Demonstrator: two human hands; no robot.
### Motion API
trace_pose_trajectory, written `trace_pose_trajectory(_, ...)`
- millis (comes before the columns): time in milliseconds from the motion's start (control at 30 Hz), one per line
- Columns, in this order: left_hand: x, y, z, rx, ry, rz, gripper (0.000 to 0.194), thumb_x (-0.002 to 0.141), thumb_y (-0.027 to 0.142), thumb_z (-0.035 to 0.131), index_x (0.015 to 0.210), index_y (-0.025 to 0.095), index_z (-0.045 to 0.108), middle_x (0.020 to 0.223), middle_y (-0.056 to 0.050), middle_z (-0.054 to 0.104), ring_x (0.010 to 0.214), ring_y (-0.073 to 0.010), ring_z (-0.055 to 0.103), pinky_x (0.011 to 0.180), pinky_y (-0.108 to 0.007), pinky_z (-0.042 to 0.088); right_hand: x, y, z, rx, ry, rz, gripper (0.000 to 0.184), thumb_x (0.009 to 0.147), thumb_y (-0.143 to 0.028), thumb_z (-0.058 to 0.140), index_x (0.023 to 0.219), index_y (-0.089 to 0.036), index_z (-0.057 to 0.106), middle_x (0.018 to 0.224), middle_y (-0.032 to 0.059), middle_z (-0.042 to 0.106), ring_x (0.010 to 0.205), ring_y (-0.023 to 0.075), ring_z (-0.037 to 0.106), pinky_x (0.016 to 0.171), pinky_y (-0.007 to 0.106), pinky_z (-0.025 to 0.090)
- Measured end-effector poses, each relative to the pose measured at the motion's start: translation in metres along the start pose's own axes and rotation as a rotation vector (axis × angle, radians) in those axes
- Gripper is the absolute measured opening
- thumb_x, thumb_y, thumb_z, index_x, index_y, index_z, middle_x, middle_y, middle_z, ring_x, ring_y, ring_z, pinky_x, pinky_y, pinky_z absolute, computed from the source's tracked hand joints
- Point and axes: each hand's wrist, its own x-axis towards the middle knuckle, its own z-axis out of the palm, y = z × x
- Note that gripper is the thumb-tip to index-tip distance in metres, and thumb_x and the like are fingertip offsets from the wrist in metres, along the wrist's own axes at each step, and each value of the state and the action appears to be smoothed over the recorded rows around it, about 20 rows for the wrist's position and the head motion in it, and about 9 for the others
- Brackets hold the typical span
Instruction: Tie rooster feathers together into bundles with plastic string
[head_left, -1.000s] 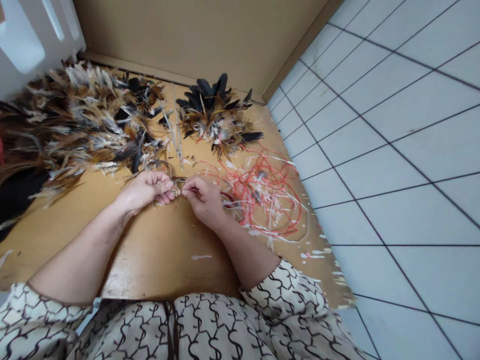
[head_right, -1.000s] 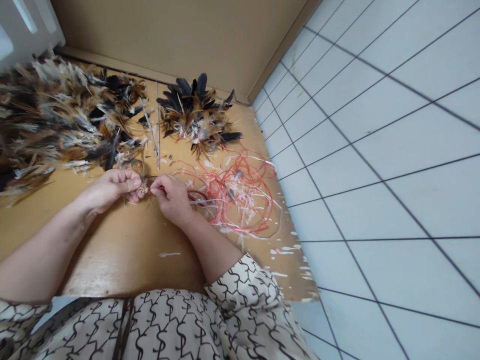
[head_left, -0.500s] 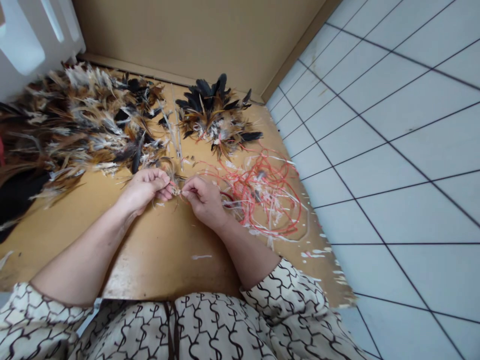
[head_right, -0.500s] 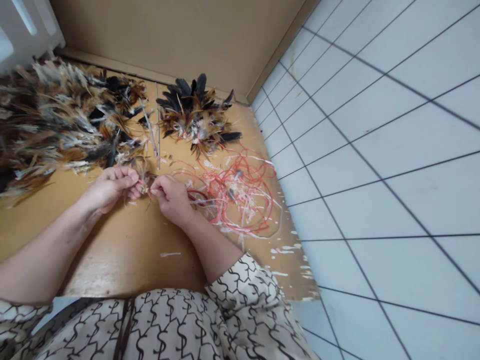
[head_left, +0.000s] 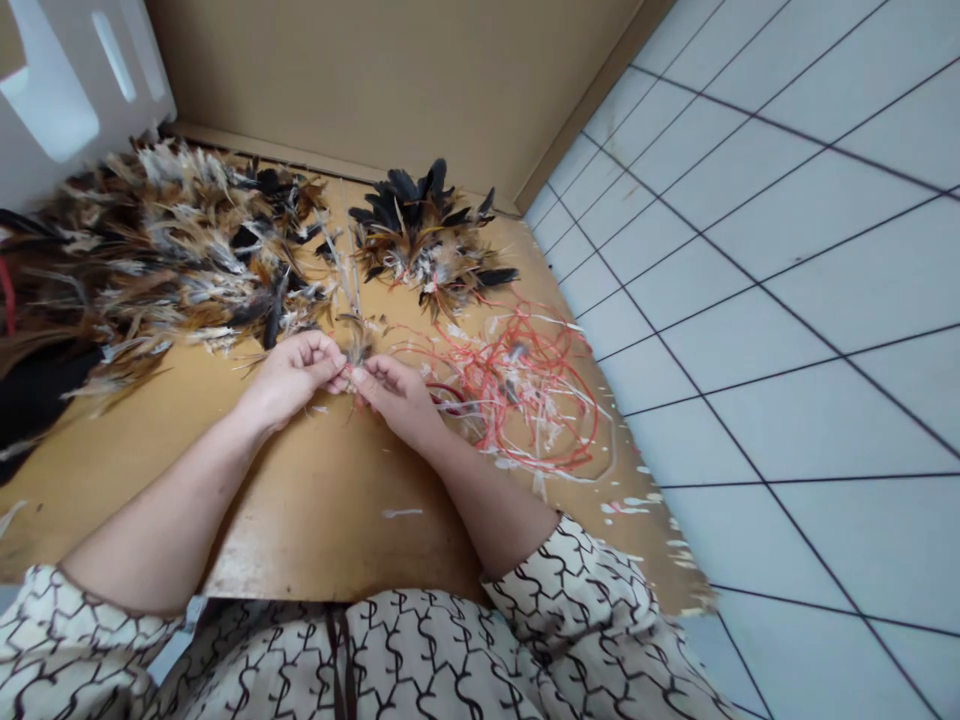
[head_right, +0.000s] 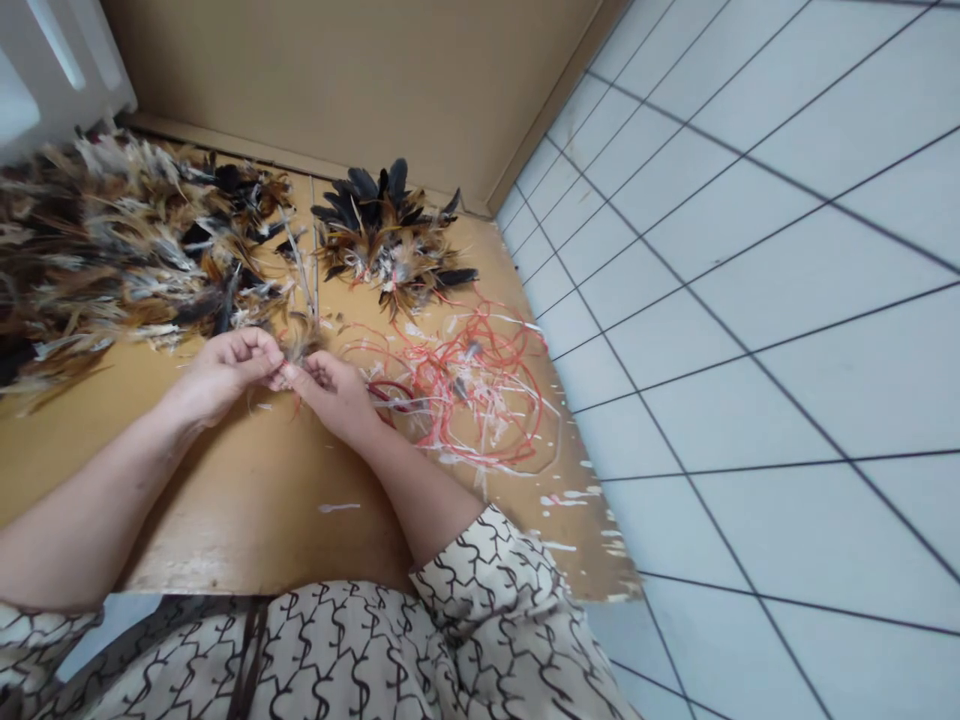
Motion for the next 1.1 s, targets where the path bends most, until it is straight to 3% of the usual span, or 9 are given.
trace_pose_trajectory(233,0.000,-0.003,0.002,-0.005,-0.024,-0.022,0.036,0.044,0.031,0.083,0.059,0.015,0.055,0.046,0.003,0.056,0.042,-0.0072,0.051,0.047,-0.019,0.042,0.004,0.006,0.004,0.054,0.001,0.043,0.021,0.070,-0.036,0.056,0.067,-0.020,0.043,0.058,-0.0057,0.049,0.051,0.0074,0.046,0.052,0.022,0.036)
trace_pose_trajectory(433,0.000,-0.005,0.002,0.055,-0.052,-0.056,0.043,0.038,0.029,0.085,0.051,0.016,0.046,0.040,0.008,0.044,0.035,-0.0027,0.035,0.036,-0.016,0.025,0.003,0.007,0.007,-0.054,0.052,-0.023,0.015,0.071,-0.028,0.052,0.064,-0.021,0.042,0.054,-0.0072,0.041,0.050,0.0073,0.040,0.051,0.022,0.033)
trace_pose_trajectory(667,0.003,-0.002,0.000,-0.024,0.033,-0.001,0.037,0.039,0.032,0.084,0.042,0.014,0.051,0.038,0.004,0.046,0.037,-0.0043,0.036,0.038,-0.019,0.028,-0.002,-0.001,0.006,-0.151,0.011,-0.012,0.014,0.072,-0.024,0.053,0.062,-0.020,0.045,0.051,-0.0077,0.041,0.048,0.0067,0.037,0.050,0.022,0.030)
trace_pose_trajectory(833,0.007,0.006,-0.007,-0.200,0.230,0.017,0.035,0.034,0.019,0.083,0.047,0.015,0.050,0.038,0.007,0.044,0.038,-0.0043,0.037,0.037,-0.018,0.029,0.001,-0.004,0.002,-0.112,-0.003,0.055,0.013,0.069,-0.023,0.056,0.060,-0.019,0.047,0.050,-0.0064,0.047,0.047,0.0070,0.042,0.049,0.021,0.032)
trace_pose_trajectory(967,0.011,0.008,-0.014,-0.245,0.304,0.011,0.030,0.045,0.017,0.076,0.044,0.015,0.046,0.037,0.005,0.045,0.037,-0.0042,0.037,0.037,-0.016,0.029,0.006,-0.010,-0.006,0.029,0.086,0.112,0.015,0.066,-0.026,0.061,0.062,-0.018,0.050,0.047,-0.0070,0.049,0.043,0.0058,0.042,0.046,0.019,0.032)
trace_pose_trajectory(1100,0.013,0.007,-0.016,-0.268,0.326,0.008,0.015,0.050,0.015,0.071,0.051,0.014,0.056,0.038,0.004,0.046,0.037,-0.0044,0.037,0.036,-0.016,0.030,0.020,-0.019,-0.023,0.116,0.209,0.169,0.020,0.062,-0.026,0.069,0.061,-0.018,0.051,0.043,-0.0072,0.049,0.038,0.0042,0.040,0.039,0.017,0.029)
